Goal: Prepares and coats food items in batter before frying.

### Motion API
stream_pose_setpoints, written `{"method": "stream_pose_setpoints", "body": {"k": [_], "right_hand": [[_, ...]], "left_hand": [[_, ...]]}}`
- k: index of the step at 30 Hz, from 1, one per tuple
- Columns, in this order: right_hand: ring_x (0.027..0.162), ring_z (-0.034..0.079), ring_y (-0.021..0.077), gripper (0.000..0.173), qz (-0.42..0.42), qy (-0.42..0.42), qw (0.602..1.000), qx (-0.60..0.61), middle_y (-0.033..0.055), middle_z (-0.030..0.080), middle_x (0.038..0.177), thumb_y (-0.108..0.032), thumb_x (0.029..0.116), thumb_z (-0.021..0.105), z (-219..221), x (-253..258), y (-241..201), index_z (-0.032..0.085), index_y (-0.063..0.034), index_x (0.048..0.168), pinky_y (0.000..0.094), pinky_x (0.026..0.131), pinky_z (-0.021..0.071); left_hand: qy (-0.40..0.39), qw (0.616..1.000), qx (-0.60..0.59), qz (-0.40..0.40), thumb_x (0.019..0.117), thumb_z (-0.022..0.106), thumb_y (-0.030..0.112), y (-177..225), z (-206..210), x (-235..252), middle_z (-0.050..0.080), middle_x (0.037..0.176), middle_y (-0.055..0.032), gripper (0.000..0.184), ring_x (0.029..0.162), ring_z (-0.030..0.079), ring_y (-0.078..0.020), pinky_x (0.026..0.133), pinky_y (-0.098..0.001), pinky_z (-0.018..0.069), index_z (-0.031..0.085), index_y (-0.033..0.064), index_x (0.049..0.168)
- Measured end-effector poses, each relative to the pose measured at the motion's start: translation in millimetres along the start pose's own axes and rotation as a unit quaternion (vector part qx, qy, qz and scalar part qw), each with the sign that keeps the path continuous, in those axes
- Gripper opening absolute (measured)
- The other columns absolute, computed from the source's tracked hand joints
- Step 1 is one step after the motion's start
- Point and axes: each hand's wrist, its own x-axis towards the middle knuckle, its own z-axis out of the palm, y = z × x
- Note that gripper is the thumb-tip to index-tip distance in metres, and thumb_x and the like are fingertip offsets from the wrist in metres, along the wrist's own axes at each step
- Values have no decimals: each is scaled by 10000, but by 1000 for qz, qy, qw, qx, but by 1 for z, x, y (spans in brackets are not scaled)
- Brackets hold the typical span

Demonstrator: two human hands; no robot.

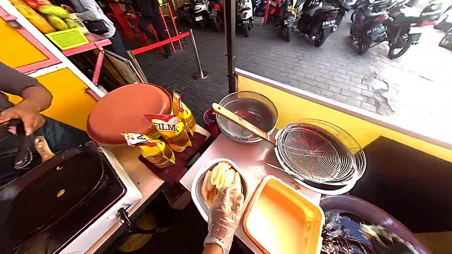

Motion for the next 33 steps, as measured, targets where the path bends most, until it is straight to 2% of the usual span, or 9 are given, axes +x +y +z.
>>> {"method": "stream_pose_setpoints", "body": {"k": [2, 4, 5, 8, 11, 15, 20, 26, 33], "right_hand": [[1041, 695, 408, 384, -36, -47, 996, 70, 229, 728, 1091, -345, 979, 645, -7, -1, -93, 723, -15, 1159, 648, 935, 520], [938, 716, 371, 267, -106, -60, 987, 103, 192, 743, 986, -265, 956, 681, 10, -8, -184, 750, -29, 1060, 621, 849, 553], [933, 715, 349, 233, -131, -88, 982, 107, 175, 741, 973, -239, 954, 676, 26, -8, -223, 750, -37, 1041, 596, 847, 560], [1110, 678, 351, 271, -148, -246, 956, 60, 186, 716, 1148, -199, 986, 598, 84, -3, -312, 705, -50, 1185, 567, 979, 525], [1231, 624, 372, 371, -95, -332, 938, -24, 226, 652, 1292, -228, 1001, 559, 136, -6, -357, 623, -12, 1296, 566, 1024, 498], [1350, 538, 381, 564, -27, -379, 921, -88, 265, 538, 1444, -229, 948, 645, 177, -17, -361, 504, 69, 1406, 549, 1090, 457], [1398, 501, 344, 786, 47, -271, 960, -59, 233, 497, 1510, -201, 852, 736, 211, -36, -352, 399, 43, 1519, 501, 1129, 441], [1281, 598, 354, 713, 154, -283, 940, 113, 250, 598, 1373, -232, 884, 742, 219, -30, -340, 437, 35, 1470, 514, 1075, 481], [1215, 600, 363, 485, 217, -208, 889, 346, 267, 624, 1287, -198, 937, 729, 234, -31, -334, 579, 44, 1330, 526, 1046, 472]], "left_hand": [[12, 998, 34, -52, 953, 669, 328, -12, -17, 25, 713, 1205, -97, 381, 1146, 675, -230, 1037, -441, 531, 691, 95, 1253], [-58, 987, 99, -114, 954, 642, 444, -19, -34, 62, 636, 1365, -112, 502, 1303, 580, -263, 1130, -475, 434, 645, 135, 1348], [-109, 975, 139, -135, 939, 623, 533, -23, -37, 82, 601, 1413, -107, 582, 1327, 559, -269, 1120, -487, 438, 613, 170, 1392], [-236, 941, 197, -145, 897, 605, 650, -38, -27, 126, 581, 1431, -153, 761, 1333, 551, -324, 1101, -547, 450, 566, 121, 1442], [-294, 918, 215, -155, 859, 663, 639, -40, -13, 144, 568, 1438, -186, 807, 1336, 543, -349, 1093, -566, 446, 584, 47, 1401], [-284, 912, 231, -184, 776, 736, 639, -43, -1, 152, 594, 1401, -167, 807, 1295, 573, -331, 1059, -539, 481, 637, 61, 1332], [-321, 905, 233, -151, 741, 769, 613, -44, 10, 149, 600, 1403, -157, 883, 1312, 567, -306, 1082, -518, 468, 581, 46, 1390], [-352, 898, 201, -168, 747, 799, 568, -47, -1, 152, 627, 1356, -167, 851, 1275, 594, -315, 1060, -542, 479, 580, 46, 1383], [-358, 904, 118, -200, 819, 794, 464, -72, -5, 142, 614, 1363, -199, 745, 1298, 574, -332, 1093, -537, 451, 583, 21, 1381]]}}
